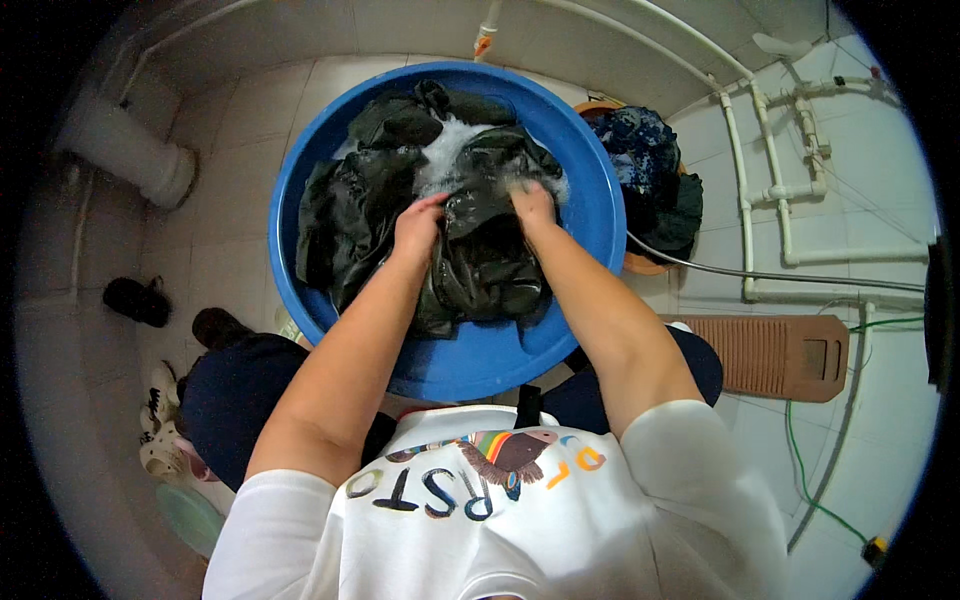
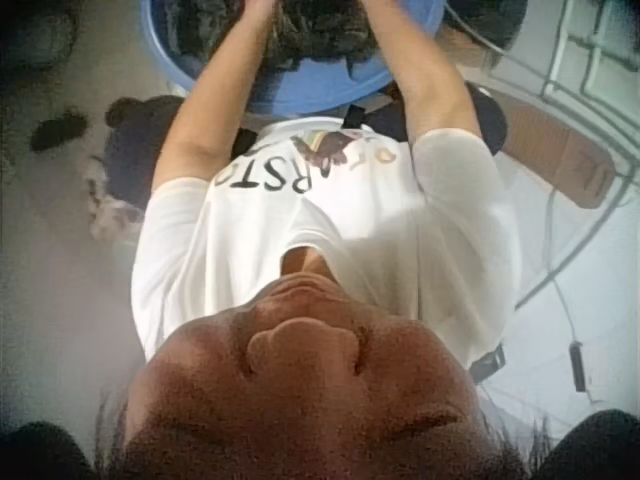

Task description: The person hand-washes dark green garments in a blue plastic basin filled with soapy water. They scrub the fabric by hand, wring out the water, and place the wet items into a separate orange basin. The person repeats this process for multiple pieces of clothing.

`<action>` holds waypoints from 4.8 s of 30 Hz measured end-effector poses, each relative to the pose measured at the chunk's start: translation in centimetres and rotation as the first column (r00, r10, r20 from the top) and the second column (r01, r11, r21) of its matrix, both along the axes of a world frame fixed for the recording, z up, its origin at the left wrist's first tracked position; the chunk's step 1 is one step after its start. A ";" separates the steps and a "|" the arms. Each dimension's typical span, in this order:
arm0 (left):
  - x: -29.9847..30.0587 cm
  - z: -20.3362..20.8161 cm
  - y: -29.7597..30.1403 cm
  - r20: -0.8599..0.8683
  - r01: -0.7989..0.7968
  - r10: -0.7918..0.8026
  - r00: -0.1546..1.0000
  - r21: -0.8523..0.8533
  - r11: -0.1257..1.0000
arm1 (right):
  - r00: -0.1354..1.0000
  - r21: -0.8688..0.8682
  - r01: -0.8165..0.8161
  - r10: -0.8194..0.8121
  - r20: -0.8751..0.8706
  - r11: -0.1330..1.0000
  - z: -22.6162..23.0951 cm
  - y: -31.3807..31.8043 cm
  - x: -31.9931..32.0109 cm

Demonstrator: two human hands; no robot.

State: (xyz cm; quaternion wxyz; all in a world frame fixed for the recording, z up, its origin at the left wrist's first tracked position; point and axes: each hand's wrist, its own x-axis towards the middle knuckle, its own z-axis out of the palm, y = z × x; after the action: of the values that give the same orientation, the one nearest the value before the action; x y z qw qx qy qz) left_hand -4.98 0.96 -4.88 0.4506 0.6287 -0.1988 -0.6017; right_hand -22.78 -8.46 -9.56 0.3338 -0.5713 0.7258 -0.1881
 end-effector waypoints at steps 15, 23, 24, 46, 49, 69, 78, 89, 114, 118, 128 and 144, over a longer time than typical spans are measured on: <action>-1.6 3.4 0.8 -0.217 -0.166 0.150 0.964 -0.057 0.984 | 0.921 -0.382 -0.324 0.380 0.079 0.865 7.2 7.0 5.6; 1.4 -7.2 0.0 -0.213 0.007 -0.106 0.971 -0.422 0.906 | 0.697 -0.600 -0.508 0.704 0.134 0.618 11.2 11.0 8.3; 1.7 -7.3 -0.6 -0.260 -0.057 0.013 0.966 -0.165 0.985 | 0.785 -0.522 -0.491 0.614 0.083 0.698 10.0 10.0 8.2; 0.7 3.2 -0.4 -0.496 -0.224 0.223 0.839 0.059 0.973 | 0.835 -0.601 -0.433 0.550 0.012 0.671 10.0 7.6 6.9; 3.6 -7.7 -0.7 -0.738 -0.113 -0.421 0.527 -0.552 0.826 | 0.701 -0.645 -0.531 0.713 0.029 0.549 12.6 11.4 9.7; -0.4 7.5 0.8 -0.202 -0.070 0.033 0.979 -0.180 0.981 | 0.902 -0.526 -0.397 0.214 -0.375 0.752 5.1 1.1 4.0; 7.0 8.6 0.7 0.745 -0.051 0.258 0.615 -0.289 0.956 | 0.781 0.304 -0.409 0.503 -0.371 0.860 0.2 -0.8 -1.7; 8.2 7.1 4.7 0.961 0.123 0.053 0.273 -0.089 0.988 | 0.866 -0.005 -0.335 0.310 0.393 0.942 9.3 2.0 -2.9; 0.1 17.3 6.5 0.168 0.215 -0.147 0.975 -0.528 0.821 | 0.540 -0.241 -0.772 0.806 0.240 0.589 19.2 6.0 -2.8; 2.1 15.9 5.7 -0.554 -0.301 -0.005 0.833 -0.460 0.836 | 0.563 -0.119 -0.795 0.797 0.220 0.595 14.2 5.1 -2.1; -2.3 10.0 4.9 -0.662 -0.398 0.380 0.646 0.133 0.908 | 0.634 -0.826 -0.357 0.763 0.128 0.435 17.4 14.5 5.4; -0.6 9.7 3.9 0.220 -0.077 0.128 0.967 -0.225 0.971 | 0.941 -0.185 -0.319 0.288 -0.176 0.929 9.0 5.1 1.2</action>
State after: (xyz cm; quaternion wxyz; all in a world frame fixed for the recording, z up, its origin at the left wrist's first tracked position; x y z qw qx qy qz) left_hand -5.63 4.89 4.82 0.5201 0.6520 -0.2812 -0.4747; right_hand -21.54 -3.39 -0.60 0.2423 -0.7213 0.6268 -0.1676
